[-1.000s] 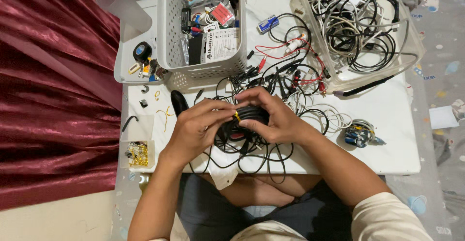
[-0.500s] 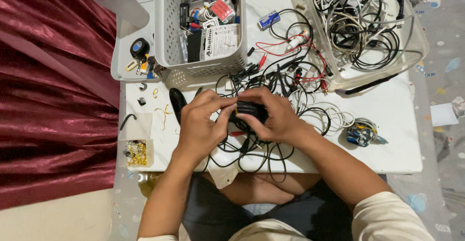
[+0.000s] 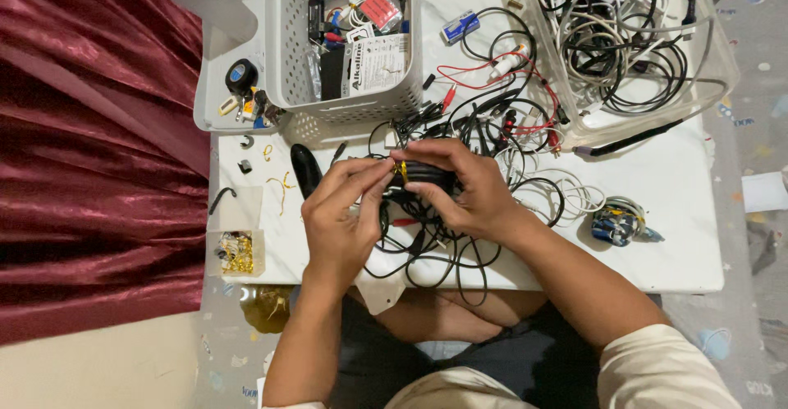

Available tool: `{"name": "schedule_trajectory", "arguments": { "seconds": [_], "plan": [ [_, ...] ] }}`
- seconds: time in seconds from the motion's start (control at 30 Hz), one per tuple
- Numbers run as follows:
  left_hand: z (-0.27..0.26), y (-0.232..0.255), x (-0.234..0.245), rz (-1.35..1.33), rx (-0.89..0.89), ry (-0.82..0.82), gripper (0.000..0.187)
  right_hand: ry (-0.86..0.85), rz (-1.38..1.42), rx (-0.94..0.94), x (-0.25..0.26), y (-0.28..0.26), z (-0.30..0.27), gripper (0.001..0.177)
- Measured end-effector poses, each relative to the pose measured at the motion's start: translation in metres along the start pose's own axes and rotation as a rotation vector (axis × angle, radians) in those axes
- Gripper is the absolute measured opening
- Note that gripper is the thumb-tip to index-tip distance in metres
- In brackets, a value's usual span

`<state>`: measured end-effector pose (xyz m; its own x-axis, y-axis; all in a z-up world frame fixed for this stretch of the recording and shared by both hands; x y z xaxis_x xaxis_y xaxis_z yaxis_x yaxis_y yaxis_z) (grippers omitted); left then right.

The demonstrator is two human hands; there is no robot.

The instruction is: The person winds a black power cable into a coil by hand and secures it with a yellow wire tie.

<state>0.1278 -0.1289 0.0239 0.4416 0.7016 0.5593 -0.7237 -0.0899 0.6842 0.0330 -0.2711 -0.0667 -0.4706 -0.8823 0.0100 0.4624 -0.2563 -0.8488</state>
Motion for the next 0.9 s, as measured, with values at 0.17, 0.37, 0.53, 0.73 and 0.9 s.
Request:
{"name": "schedule_trajectory", "arguments": {
  "seconds": [0.17,0.37,0.53,0.73,0.9],
  "plan": [
    [0.005,-0.002,0.013,0.042,-0.085,-0.1,0.025,-0.099,-0.019,-0.04,0.0,-0.005,0.001,0.05],
    [0.01,-0.004,0.015,0.168,-0.207,-0.172,0.025,-0.13,-0.062,-0.014,-0.001,-0.005,0.0,0.062],
    [0.013,-0.004,0.016,0.131,-0.092,-0.268,0.021,-0.098,-0.197,0.126,-0.004,0.003,-0.006,0.08],
    [0.015,-0.006,0.018,0.099,-0.049,-0.348,0.015,-0.098,-0.046,0.19,-0.003,0.016,-0.006,0.094],
    [0.008,-0.034,0.013,-0.263,0.377,-0.45,0.012,-0.163,0.096,0.151,-0.002,0.017,-0.007,0.098]
  ]
}}
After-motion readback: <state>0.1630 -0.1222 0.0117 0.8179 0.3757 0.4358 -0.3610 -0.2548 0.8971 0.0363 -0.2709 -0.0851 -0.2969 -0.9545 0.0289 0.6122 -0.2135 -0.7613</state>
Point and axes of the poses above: each hand's wrist, its own z-axis towards the middle knuckle, its own x-axis out of the back of the hand, y = z × x, the point moved 2 cm from there along z, towards the middle knuckle, and after that the axes turned 3 degrees about -z, right-handed, at the moved point
